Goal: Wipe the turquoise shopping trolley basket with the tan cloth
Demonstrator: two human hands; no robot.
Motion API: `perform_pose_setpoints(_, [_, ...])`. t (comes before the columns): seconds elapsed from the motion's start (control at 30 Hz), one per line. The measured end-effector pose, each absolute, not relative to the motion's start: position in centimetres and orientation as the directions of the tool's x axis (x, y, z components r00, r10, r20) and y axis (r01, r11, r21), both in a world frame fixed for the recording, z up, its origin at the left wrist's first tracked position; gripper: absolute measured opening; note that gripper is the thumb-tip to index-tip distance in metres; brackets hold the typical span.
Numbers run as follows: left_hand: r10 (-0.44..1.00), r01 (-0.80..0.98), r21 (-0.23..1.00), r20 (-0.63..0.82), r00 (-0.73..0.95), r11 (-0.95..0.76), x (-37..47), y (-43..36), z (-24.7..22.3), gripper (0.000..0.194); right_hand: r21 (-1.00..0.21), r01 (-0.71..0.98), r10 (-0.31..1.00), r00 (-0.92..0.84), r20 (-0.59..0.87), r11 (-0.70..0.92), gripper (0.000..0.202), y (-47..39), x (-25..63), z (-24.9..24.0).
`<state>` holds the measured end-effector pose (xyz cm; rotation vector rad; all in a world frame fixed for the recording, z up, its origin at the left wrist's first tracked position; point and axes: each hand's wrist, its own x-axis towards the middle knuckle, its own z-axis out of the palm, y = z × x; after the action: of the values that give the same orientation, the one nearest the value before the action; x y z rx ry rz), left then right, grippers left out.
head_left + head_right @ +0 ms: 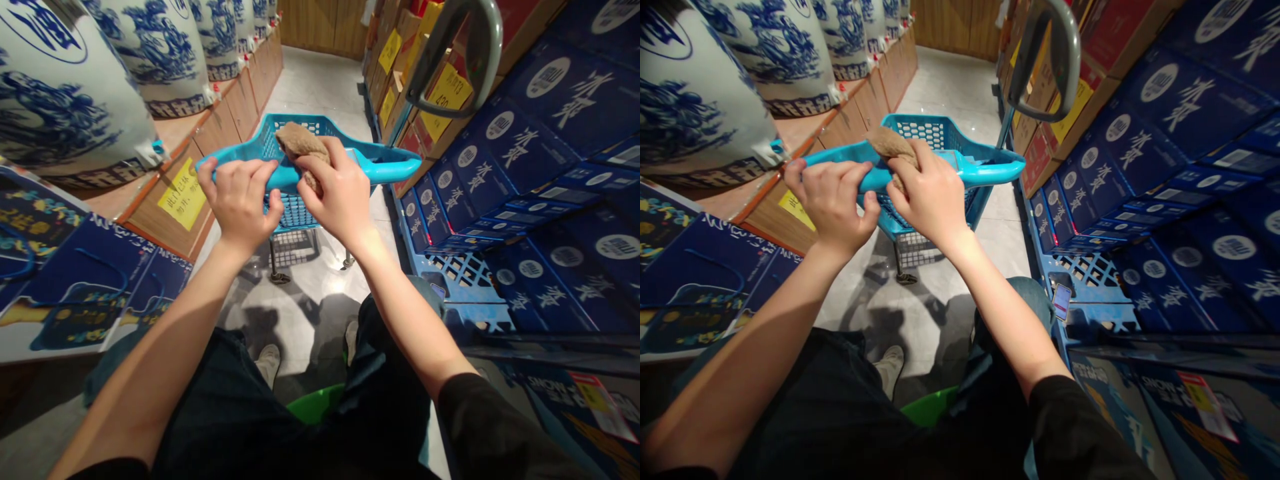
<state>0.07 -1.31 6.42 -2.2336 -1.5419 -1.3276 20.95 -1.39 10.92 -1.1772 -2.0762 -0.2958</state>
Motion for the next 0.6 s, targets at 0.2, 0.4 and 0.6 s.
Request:
perform_pose_setpoints(0.2, [0.716,0.789,0.389,0.692,0.092,-0.476,-0.2,-1.2,6.5,0.061,-0.168,0.822,0.65,-0.287,0.703,0.545,0.033,-0.1,22.7,11.1])
perform_pose_setpoints(0.4, [0.733,0.75,0.435,0.674,0.097,-0.499,0.4,-1.9,6.8,0.054,-0.222,0.83,0.67,-0.223,0.708,0.511,0.032,-0.3,22.7,11.2])
perform_pose_setpoints(0.6, [0.709,0.773,0.394,0.698,0.101,-0.498,-0.2,-1.4,6.6,0.056,-0.123,0.794,0.636,-0.372,0.676,0.596,0.032,-1.7,20.7,11.4])
